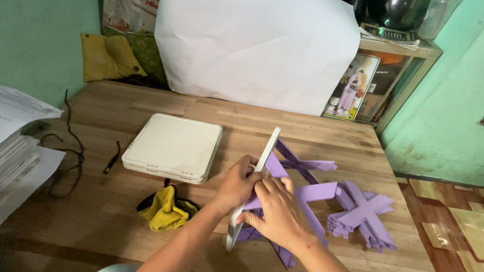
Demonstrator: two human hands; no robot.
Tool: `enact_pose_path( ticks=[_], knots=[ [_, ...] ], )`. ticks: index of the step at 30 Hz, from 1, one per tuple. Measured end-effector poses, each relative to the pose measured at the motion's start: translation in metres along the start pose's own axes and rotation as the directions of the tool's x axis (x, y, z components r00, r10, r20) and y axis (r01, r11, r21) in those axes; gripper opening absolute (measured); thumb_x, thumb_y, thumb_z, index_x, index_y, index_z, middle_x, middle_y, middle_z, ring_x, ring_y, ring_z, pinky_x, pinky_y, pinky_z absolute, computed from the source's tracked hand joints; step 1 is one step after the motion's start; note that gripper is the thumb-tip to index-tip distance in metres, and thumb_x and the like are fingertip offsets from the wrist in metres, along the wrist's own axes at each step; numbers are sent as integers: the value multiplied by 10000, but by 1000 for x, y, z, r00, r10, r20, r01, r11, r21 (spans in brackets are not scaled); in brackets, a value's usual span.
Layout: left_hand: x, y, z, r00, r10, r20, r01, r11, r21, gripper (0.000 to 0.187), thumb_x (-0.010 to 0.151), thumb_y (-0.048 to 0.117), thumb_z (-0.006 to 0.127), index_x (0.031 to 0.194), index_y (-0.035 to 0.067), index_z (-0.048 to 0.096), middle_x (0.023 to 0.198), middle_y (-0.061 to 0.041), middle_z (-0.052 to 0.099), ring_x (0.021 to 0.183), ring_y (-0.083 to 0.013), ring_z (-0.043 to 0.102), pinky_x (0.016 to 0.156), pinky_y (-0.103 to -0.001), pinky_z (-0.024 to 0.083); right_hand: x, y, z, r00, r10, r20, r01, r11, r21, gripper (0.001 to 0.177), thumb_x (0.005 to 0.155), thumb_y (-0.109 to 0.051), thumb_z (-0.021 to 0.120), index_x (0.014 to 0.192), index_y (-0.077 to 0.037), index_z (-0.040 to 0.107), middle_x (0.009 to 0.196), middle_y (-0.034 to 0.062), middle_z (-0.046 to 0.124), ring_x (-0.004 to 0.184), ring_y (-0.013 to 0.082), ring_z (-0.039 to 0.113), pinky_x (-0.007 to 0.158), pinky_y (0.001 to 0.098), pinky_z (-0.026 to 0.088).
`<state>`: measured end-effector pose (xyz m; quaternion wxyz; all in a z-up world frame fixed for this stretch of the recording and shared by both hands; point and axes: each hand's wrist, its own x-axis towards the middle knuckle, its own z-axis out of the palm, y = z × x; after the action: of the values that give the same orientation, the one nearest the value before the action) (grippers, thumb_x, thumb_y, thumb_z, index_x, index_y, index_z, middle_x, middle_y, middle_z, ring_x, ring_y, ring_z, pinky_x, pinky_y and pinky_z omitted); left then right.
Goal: The person assembles a small plastic shelving unit by inserting purple X-shaped supports into white trays. After assembling and disassembling the unit, the person wipes the white trays with a yellow cloth. The person handles the trays and supports one at a time on a wooden table.
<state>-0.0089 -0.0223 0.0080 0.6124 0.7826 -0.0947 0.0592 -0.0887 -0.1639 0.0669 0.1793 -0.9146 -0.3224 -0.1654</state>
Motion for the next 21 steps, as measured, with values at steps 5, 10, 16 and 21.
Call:
enact_pose_path(
  ticks=[5, 10, 16, 21],
  knots=[
    [-4, -1, 1, 999, -12, 33, 18, 984, -178, 231, 912, 145, 656, 1100, 17, 616, 801, -93, 725, 655, -116, 631, 567, -302, 500, 1, -2, -1, 999, -35, -40, 34, 999, -23, 671, 711, -499, 836, 1045, 50, 642, 1221, 262, 628, 1191, 360, 566, 976, 467, 355],
    [-6, 0, 0, 999, 7, 42, 2, 980, -199, 242, 911, 123, 651, 1127, 18, 618, 795, -96, 729, 645, -126, 638, 568, -311, 510, 2, -6, -4, 998, 55, 13, -54, 997, -49, 664, 679, -572, 837, 946, 20, 699, 1042, 186, 680, 1070, 320, 599, 991, 445, 365],
    [-14, 7, -1, 997, 78, 8, -77, 995, -60, 238, 909, 126, 648, 1121, 20, 622, 762, -115, 728, 629, -145, 649, 566, -329, 520, 2, -9, -14, 996, 76, 56, -71, 993, -94, 733, 644, -701, 814, 813, 6, 722, 900, 135, 661, 963, 294, 582, 971, 439, 394],
    [-17, 16, 3, 996, 87, 8, -87, 995, -42, 249, 903, 115, 652, 1137, 35, 619, 750, -111, 720, 620, -148, 640, 563, -338, 519, -6, 3, -22, 985, -131, -115, 130, 991, -9, 622, 733, -611, 794, 820, -1, 715, 972, 140, 661, 1035, 275, 579, 1026, 497, 347]
  ],
)
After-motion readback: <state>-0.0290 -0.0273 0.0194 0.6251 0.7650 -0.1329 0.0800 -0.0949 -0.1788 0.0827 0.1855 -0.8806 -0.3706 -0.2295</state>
